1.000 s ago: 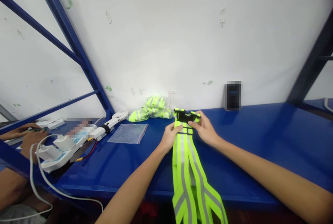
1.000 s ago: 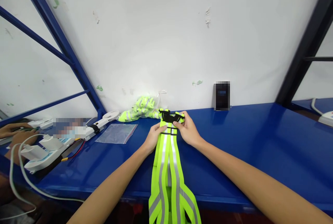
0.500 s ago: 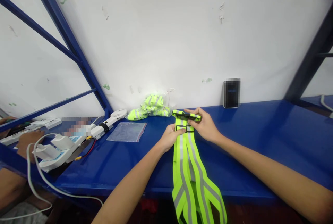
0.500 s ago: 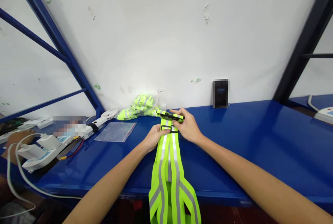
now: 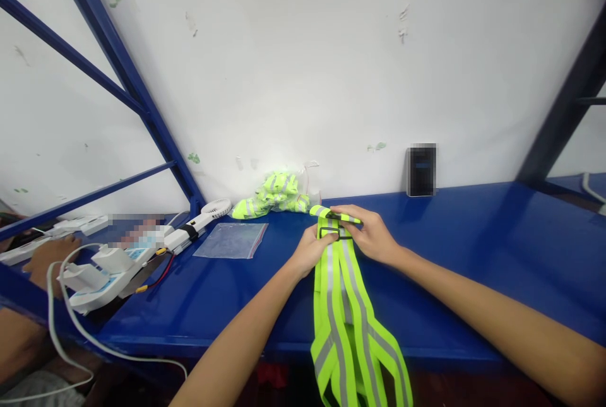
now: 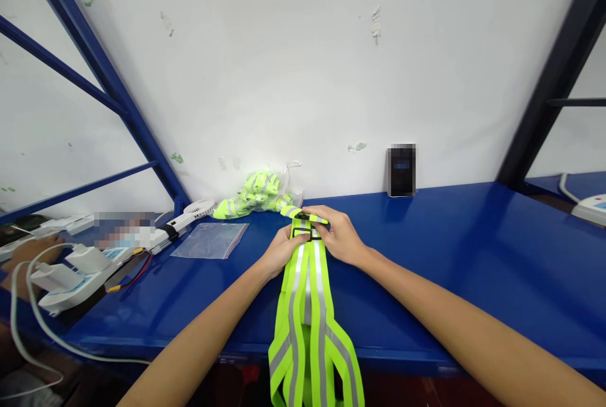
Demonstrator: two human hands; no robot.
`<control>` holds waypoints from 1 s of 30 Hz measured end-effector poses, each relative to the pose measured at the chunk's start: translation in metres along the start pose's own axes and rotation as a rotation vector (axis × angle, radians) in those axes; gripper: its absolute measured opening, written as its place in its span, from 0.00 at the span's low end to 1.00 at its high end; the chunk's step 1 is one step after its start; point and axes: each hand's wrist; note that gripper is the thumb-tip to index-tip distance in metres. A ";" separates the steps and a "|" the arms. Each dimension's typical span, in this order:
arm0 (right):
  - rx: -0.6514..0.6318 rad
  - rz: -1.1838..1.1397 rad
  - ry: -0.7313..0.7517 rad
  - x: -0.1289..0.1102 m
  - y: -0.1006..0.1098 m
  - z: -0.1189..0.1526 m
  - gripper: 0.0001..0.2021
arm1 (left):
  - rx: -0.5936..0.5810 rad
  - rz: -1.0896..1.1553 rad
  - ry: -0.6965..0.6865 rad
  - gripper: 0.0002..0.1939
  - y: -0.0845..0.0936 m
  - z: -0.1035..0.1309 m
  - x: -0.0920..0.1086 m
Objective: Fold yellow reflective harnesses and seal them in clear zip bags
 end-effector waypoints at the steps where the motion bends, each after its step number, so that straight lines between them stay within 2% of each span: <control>1: 0.009 0.009 0.007 0.000 -0.001 0.001 0.20 | -0.003 0.004 -0.004 0.15 0.000 0.000 0.000; 6: 0.028 0.048 0.010 -0.001 -0.007 0.003 0.24 | -0.002 -0.047 -0.079 0.20 -0.002 0.002 0.001; 10: -0.018 0.049 0.047 -0.002 -0.006 0.004 0.26 | 0.040 -0.172 -0.128 0.17 -0.002 0.001 0.001; 14: -0.086 0.063 0.109 -0.002 0.001 0.002 0.26 | 0.052 -0.235 -0.113 0.16 -0.001 0.001 0.002; 23: -0.194 0.067 0.105 -0.007 0.007 0.002 0.28 | 0.025 -0.188 -0.134 0.17 -0.002 0.002 0.003; 27: -0.290 0.075 0.125 -0.013 0.009 0.003 0.22 | 0.063 -0.093 -0.089 0.26 -0.003 0.002 0.002; 30: -0.325 0.046 0.080 -0.017 0.008 0.004 0.15 | 0.097 -0.104 -0.097 0.26 0.000 0.002 0.001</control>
Point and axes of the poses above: each hand's wrist, its own z-axis away from the middle knuckle, its own y-axis out of the back of the hand, x = y × z, and after that the axes turned 10 degrees about -x, right-handed
